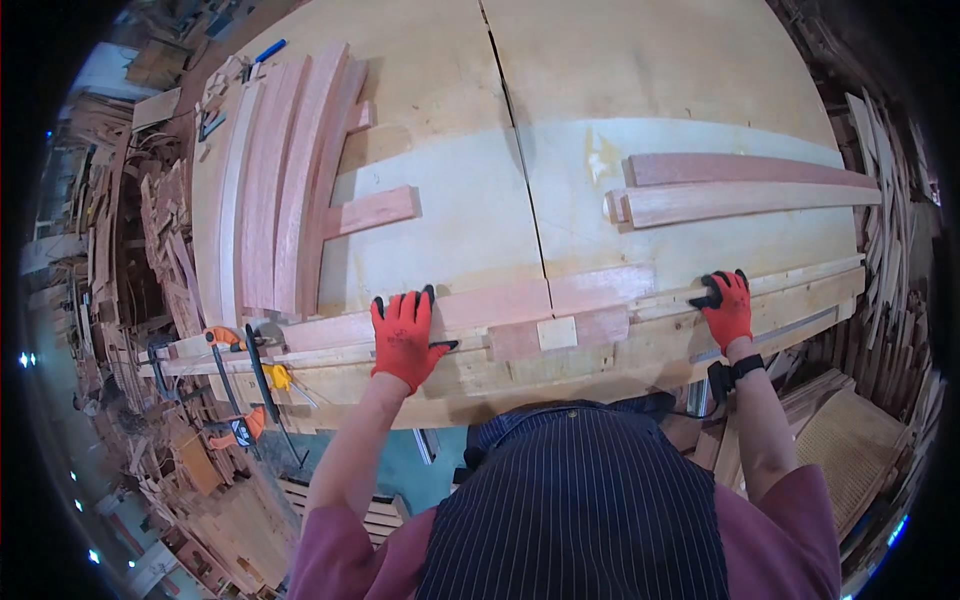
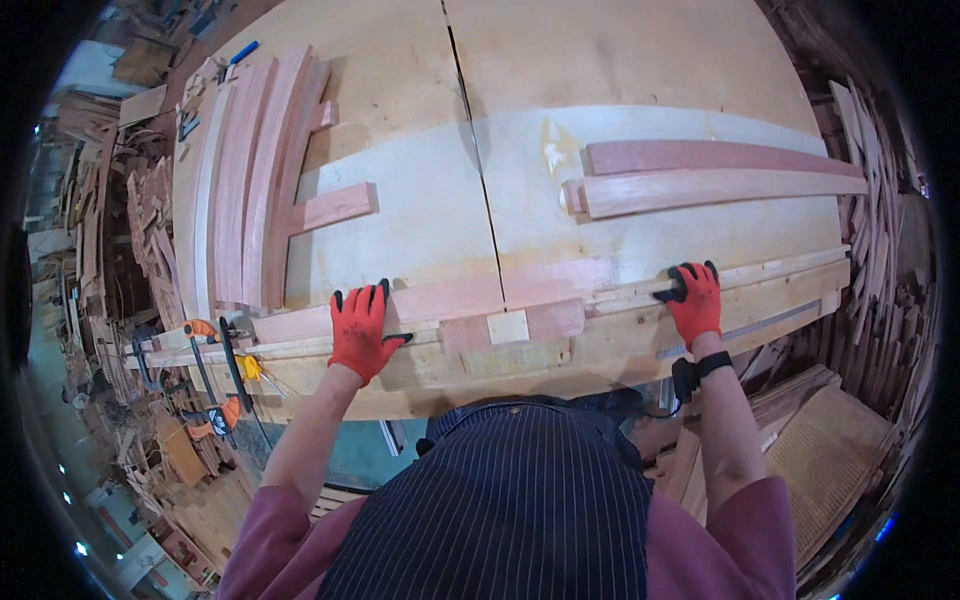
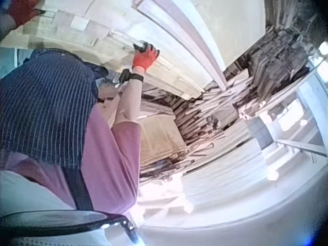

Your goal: Gathering, aligning, and sorting wooden slats on a large workbench in a factory setting.

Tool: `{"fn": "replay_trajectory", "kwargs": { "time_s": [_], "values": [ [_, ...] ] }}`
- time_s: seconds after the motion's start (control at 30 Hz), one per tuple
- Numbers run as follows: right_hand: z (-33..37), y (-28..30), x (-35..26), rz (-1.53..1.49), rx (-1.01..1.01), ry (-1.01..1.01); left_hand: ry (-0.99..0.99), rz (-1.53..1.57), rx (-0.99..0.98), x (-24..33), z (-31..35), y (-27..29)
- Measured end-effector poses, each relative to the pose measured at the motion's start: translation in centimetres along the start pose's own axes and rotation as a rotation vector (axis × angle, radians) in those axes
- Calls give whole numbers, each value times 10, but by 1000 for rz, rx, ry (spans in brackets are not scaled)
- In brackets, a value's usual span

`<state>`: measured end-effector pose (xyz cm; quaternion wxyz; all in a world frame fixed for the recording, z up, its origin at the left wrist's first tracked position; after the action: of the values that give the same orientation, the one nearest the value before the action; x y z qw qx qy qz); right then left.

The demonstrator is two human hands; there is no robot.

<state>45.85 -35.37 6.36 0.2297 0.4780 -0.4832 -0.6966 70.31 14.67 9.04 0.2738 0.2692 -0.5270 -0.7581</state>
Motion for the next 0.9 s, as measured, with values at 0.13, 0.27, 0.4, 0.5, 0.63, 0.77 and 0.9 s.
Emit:
{"fn": "replay_trajectory", "kwargs": {
  "time_s": [0.13, 0.27, 0.4, 0.5, 0.63, 0.77, 0.9],
  "values": [
    [-5, 2, -9, 12, -29, -34, 5, -1, -23, 1, 1, 0],
    [-1, 2, 0, -5, 25, 3, 4, -19, -54, 1, -1, 0],
    [0, -3, 8, -21, -16, -12, 8, -86, -55, 2, 4, 3],
    [-2, -7, 14, -17, -29, -21, 24, -115, -82, 5, 6, 3],
    [4, -4, 13, 27, 11, -39, 41, -142, -105, 7, 8, 2],
    [6, -7, 17, 24, 12, -44, 44, -142, -99, 9, 11, -1],
    [11, -2, 13, 44, 44, -14, 61, -158, -95, 10, 12, -9]
  ]
}}
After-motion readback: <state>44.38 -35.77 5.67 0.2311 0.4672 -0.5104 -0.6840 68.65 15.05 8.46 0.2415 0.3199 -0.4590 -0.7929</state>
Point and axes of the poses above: each hand's wrist, its own z-axis away from the middle knuckle, its own y-axis out of the back of the hand, x = y × z, the point moved 10 cm from there along -z, towards the middle knuckle, and after that the axes turned 11 degrees about -z, right-handed, at the moved point
